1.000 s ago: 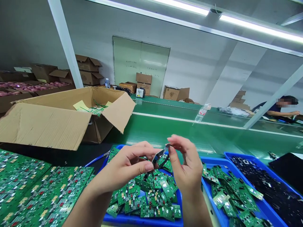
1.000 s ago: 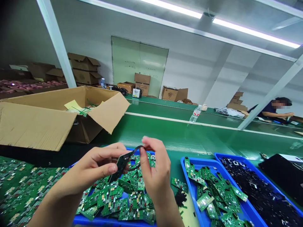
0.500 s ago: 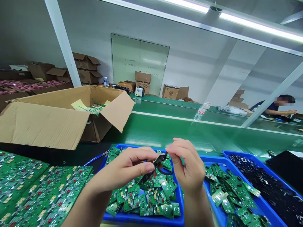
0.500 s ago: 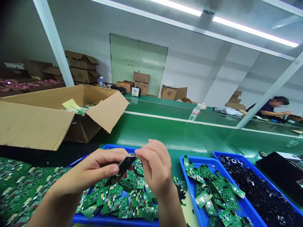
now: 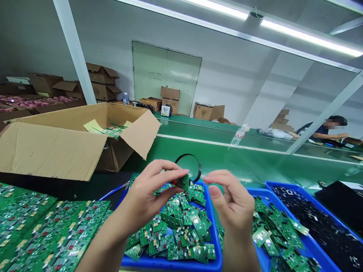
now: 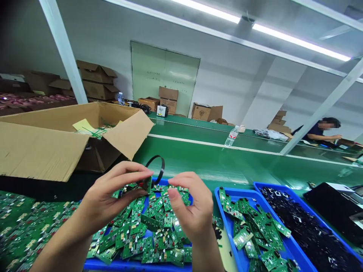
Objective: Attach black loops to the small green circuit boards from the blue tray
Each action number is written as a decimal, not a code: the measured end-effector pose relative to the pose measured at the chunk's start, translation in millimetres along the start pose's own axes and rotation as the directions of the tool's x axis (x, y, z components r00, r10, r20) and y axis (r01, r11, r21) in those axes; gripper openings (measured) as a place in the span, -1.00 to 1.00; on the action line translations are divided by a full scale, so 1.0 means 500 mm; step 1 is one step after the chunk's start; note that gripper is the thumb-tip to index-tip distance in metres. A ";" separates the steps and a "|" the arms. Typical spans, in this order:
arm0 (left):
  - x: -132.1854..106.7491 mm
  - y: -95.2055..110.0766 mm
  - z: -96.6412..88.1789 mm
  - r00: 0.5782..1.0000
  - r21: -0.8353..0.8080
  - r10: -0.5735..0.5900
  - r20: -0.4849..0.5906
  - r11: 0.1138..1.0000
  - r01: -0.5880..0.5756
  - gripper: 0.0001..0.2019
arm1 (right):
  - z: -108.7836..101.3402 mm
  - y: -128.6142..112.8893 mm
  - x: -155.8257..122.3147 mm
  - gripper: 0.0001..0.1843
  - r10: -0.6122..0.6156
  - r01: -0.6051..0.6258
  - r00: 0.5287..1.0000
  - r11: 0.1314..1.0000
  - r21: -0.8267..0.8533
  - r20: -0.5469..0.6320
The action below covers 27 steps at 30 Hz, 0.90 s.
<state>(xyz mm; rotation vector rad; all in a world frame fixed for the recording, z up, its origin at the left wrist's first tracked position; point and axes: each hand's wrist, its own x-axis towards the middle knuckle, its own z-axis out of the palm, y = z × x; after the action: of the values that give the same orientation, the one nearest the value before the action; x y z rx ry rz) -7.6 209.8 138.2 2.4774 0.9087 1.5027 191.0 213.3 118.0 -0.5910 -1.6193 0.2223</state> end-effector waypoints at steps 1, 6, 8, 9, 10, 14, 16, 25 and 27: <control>-0.001 0.001 0.003 1.000 0.015 0.022 0.008 1.000 -0.022 -0.64 | 0.003 -0.003 0.000 -0.88 0.012 -0.013 0.999 1.000 0.019 0.051; -0.003 -0.002 0.014 0.999 0.047 0.054 0.001 0.997 -0.054 -0.63 | 0.020 -0.008 -0.001 -0.87 -0.008 0.008 1.000 0.999 0.050 0.013; -0.002 -0.003 0.015 0.999 0.034 0.052 0.003 0.998 -0.052 -0.64 | 0.021 -0.007 -0.001 -0.84 -0.042 0.041 0.999 0.998 0.057 0.018; -0.002 -0.004 0.014 0.999 0.021 0.052 0.008 0.998 -0.053 -0.65 | 0.020 -0.007 0.000 -0.82 -0.067 0.065 0.997 0.996 0.060 0.027; -0.002 -0.004 0.013 0.999 0.008 0.051 0.013 0.999 -0.051 -0.66 | 0.019 -0.006 0.000 -0.80 -0.093 0.090 0.995 0.994 0.059 0.036; -0.003 -0.004 0.009 0.999 -0.026 0.044 0.029 0.999 -0.044 -0.68 | 0.014 -0.001 0.004 -0.77 -0.176 0.174 0.982 0.984 0.041 0.062; -0.003 -0.005 0.008 0.998 -0.034 0.059 0.033 0.998 -0.058 -0.70 | 0.013 -0.001 0.007 -0.75 -0.207 0.204 0.974 0.978 0.040 0.089; 0.007 -0.015 0.009 0.988 0.080 0.119 -0.093 0.990 -0.112 -0.71 | -0.028 -0.020 0.002 -0.77 -0.299 0.041 0.837 0.869 0.493 0.458; 0.007 -0.016 0.005 0.982 0.116 0.131 -0.133 0.986 -0.116 -0.68 | -0.048 -0.010 0.003 -0.64 -0.464 0.135 0.818 0.728 0.672 0.339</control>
<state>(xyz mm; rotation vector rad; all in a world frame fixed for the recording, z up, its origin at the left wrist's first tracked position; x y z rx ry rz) -7.8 218.6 136.5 2.5745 0.8953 1.7308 213.0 205.1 125.0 0.2978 -1.9584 0.6726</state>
